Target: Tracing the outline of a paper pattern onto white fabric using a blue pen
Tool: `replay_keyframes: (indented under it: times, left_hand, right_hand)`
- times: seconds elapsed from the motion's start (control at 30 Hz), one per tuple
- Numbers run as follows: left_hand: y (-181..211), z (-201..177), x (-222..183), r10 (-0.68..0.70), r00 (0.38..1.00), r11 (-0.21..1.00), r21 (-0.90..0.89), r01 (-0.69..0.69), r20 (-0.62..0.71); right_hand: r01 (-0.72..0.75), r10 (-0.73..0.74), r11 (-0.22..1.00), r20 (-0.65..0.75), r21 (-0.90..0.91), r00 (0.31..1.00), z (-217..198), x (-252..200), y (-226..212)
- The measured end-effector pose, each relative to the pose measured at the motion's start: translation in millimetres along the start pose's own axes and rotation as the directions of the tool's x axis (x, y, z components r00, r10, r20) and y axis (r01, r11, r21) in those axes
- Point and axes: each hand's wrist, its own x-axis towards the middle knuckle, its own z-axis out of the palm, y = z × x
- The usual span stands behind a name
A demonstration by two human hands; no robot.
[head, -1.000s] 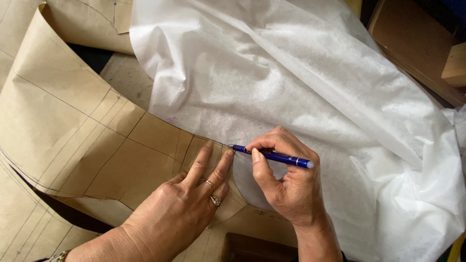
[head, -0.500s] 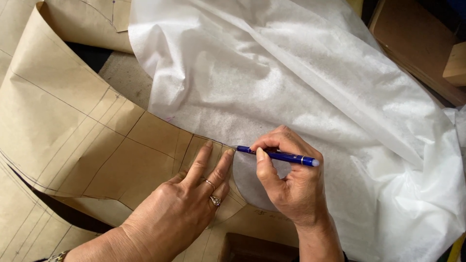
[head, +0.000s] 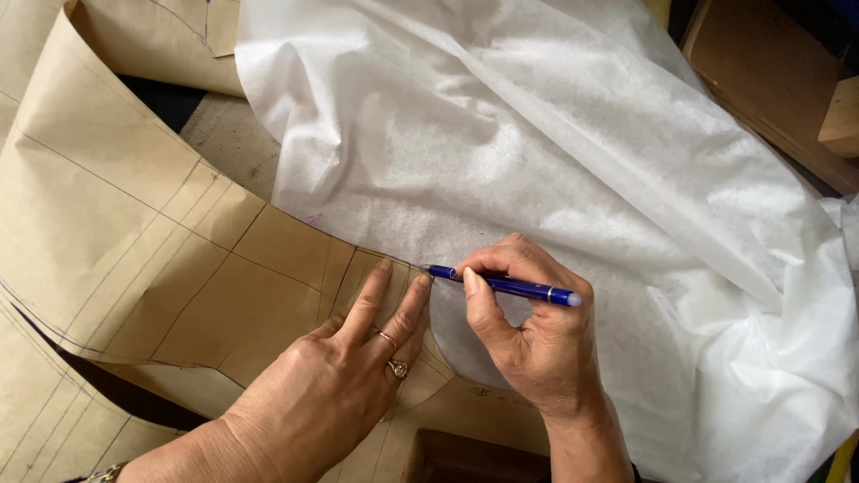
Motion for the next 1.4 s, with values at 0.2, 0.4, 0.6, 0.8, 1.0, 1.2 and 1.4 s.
replay_keyframes:
  times: [0.2, 0.4, 0.6, 0.8, 1.0, 1.2, 1.4]
  left_hand:
    - [0, 0, 1, -0.019, 0.999, 1.0, -0.005, 0.018, -0.037]
    - [2, 4, 0, -0.015, 0.999, 1.0, -0.007, 0.014, -0.029]
    - [3, 4, 0, -0.017, 0.999, 1.0, 0.004, 0.017, -0.03]
    - [2, 3, -1, -0.01, 0.999, 1.0, 0.02, 0.011, -0.031]
    - [2, 1, 1, -0.015, 1.0, 1.0, 0.007, 0.015, -0.026]
    - [-1, -3, 0, -0.038, 0.997, 0.999, 0.035, 0.04, -0.069]
    - [1, -3, 0, -0.054, 0.997, 0.998, 0.04, 0.056, -0.049]
  right_hand:
    - [-0.019, 0.018, 1.0, -0.017, -0.02, 1.0, -2, -2, 2]
    - [0.018, -0.018, 1.0, -0.007, -0.003, 1.0, 0, -1, 1]
    - [0.017, -0.018, 0.999, -0.011, -0.027, 1.0, -1, -2, 1]
    - [0.005, -0.005, 1.0, -0.019, -0.018, 1.0, -2, -2, 2]
    - [-0.111, 0.113, 0.993, -0.055, 0.033, 0.992, -4, -4, 2]
    - [-0.039, 0.039, 0.999, 0.048, 0.003, 0.998, -21, -12, -5]
    - [-0.043, 0.03, 0.995, 0.145, 0.087, 0.989, -26, -47, -5]
